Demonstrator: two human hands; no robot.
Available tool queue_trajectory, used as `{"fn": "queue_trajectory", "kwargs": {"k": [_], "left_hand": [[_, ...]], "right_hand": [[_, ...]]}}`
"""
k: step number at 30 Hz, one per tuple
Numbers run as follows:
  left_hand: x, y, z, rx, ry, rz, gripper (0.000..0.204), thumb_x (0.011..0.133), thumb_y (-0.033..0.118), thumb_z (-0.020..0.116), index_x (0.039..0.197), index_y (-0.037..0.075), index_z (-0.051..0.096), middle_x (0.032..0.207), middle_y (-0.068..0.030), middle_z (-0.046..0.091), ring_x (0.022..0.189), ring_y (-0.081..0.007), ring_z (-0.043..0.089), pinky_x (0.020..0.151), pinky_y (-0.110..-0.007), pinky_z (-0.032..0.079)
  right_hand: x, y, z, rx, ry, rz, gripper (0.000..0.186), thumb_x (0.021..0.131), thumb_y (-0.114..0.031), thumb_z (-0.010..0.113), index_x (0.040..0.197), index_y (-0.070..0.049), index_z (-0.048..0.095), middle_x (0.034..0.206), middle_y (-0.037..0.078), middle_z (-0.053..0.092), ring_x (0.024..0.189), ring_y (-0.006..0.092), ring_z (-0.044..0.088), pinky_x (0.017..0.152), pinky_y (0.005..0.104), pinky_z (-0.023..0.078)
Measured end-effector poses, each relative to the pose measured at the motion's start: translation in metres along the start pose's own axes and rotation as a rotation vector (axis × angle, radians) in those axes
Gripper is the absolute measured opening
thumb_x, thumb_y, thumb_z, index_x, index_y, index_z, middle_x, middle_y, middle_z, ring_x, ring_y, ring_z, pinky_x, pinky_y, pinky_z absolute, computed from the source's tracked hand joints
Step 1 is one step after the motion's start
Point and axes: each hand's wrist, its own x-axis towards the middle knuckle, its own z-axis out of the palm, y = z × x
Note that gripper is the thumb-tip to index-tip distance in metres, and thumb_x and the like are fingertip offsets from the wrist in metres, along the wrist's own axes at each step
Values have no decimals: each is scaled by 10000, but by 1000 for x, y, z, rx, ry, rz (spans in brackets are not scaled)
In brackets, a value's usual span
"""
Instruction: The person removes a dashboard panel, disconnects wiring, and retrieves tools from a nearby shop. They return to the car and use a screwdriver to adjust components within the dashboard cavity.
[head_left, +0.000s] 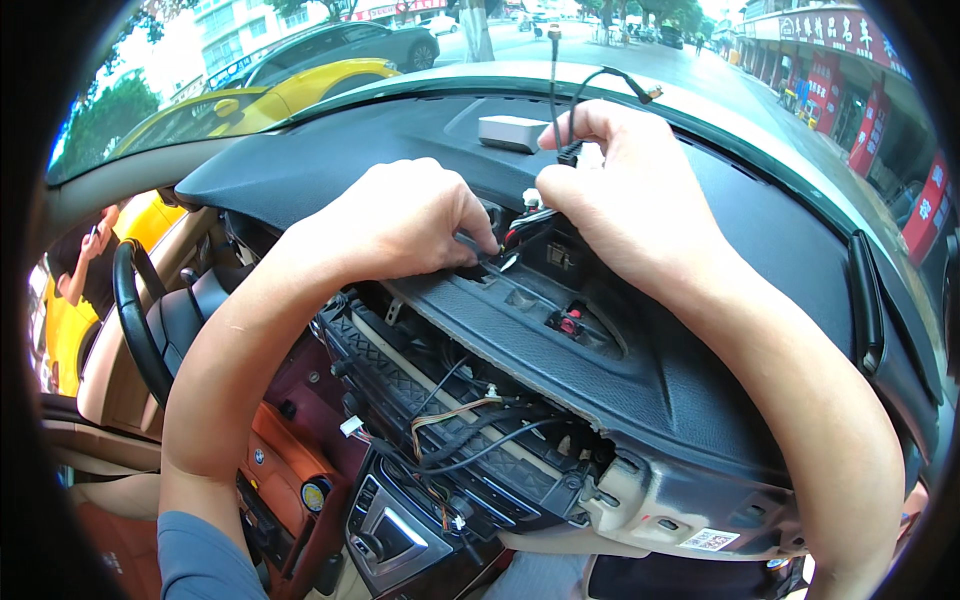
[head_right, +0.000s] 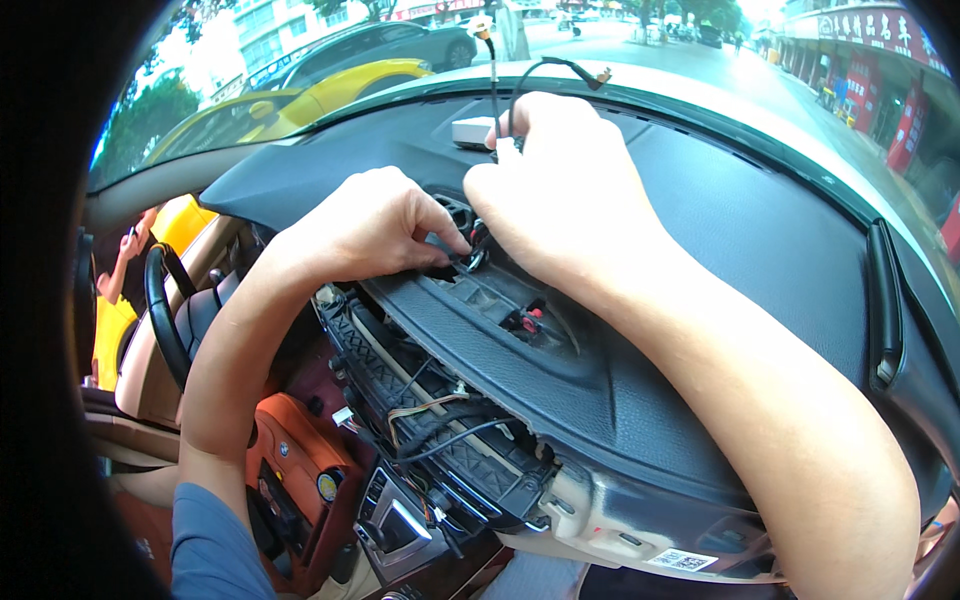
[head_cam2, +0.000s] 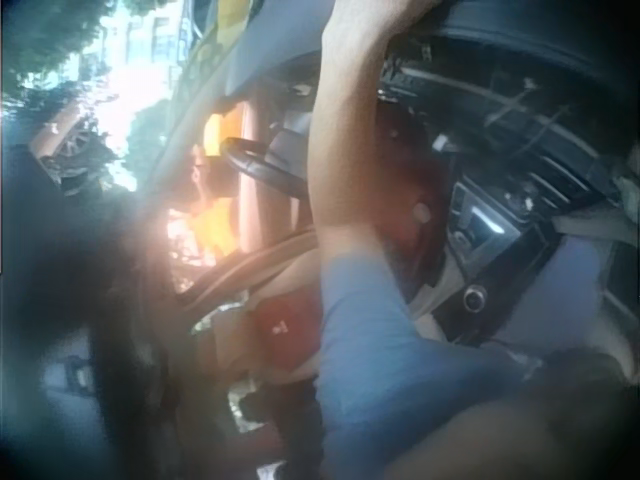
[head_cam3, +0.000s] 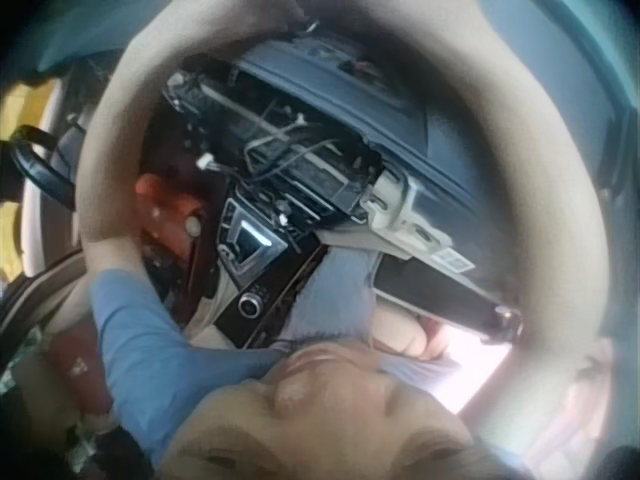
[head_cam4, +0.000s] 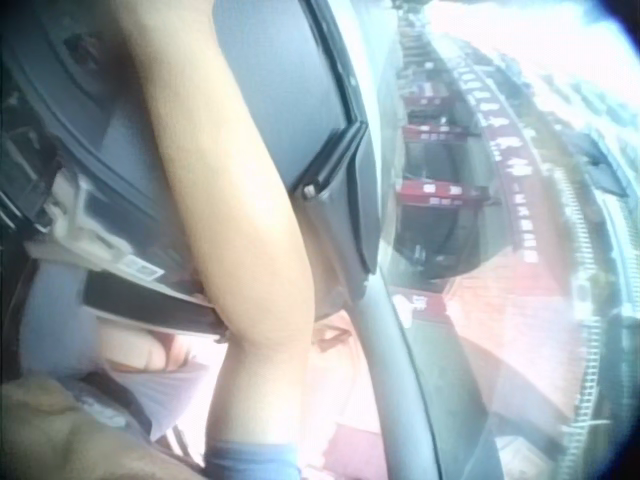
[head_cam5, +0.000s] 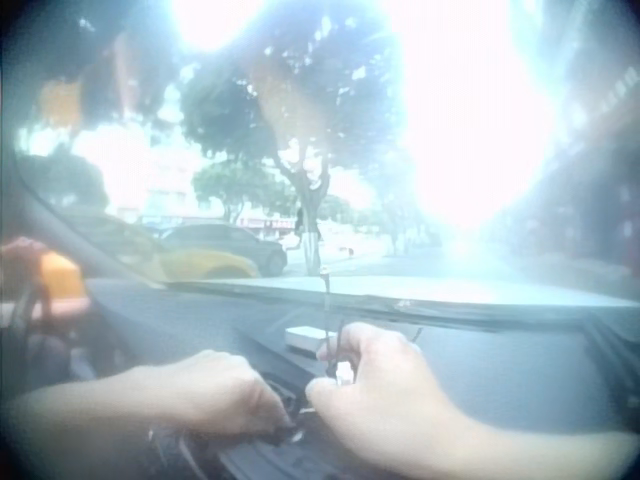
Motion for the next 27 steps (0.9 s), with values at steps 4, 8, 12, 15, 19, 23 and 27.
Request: {"fn": "queue_trajectory", "kwargs": {"k": [4,8,12,15,19,23,27], "left_hand": [[4,6,-2,-32,-36,-89,241,793,161,805,1034,171,813,827,-123,752,703,-244,693,714,-339,544],[6,12,-9,-36,-85,-108,226,779,174,798,1003,172,819,883,-115,765,828,-271,727,786,-354,564],[5,18,-18,-74,-69,-99,299,787,166,796,1084,133,793,963,-126,765,859,-264,729,794,-345,563],[2,18,-17,-44,-25,-46,290,808,151,790,1093,93,781,906,-121,751,839,-248,720,774,-360,553],[2,11,-4,133,-38,38,187,825,181,772,1006,141,799,887,-96,757,843,-280,725,773,-372,569],[4,2,5,161,-16,147,136,818,200,772,944,161,802,864,-74,750,815,-278,718,749,-370,569],[8,-4,2,91,-93,161,161,821,208,772,970,154,800,896,-75,756,831,-267,723,763,-362,567]], "right_hand": [[-1,1,1,-9,-7,-7,347,798,-157,640,1077,48,661,664,11,496,625,87,452,629,249,394],[-9,-4,3,-37,24,-43,363,810,-143,639,1120,47,646,735,67,566,679,148,535,687,303,467],[-27,-9,-5,-78,-21,-11,529,817,-137,652,1307,37,554,1001,165,642,963,233,642,908,344,520],[-48,-9,-27,-15,-5,53,609,817,-113,660,1383,41,498,1144,169,639,1083,241,624,971,353,505],[-76,-5,-73,-23,3,116,545,866,-68,625,1389,35,511,1154,123,650,1067,174,624,959,297,490],[-83,0,-96,87,51,227,466,909,-82,579,1357,39,545,1075,78,676,1011,119,625,954,269,474],[-83,4,-92,-21,39,192,435,914,-93,579,1329,38,568,1002,62,691,951,104,628,944,273,469]]}}
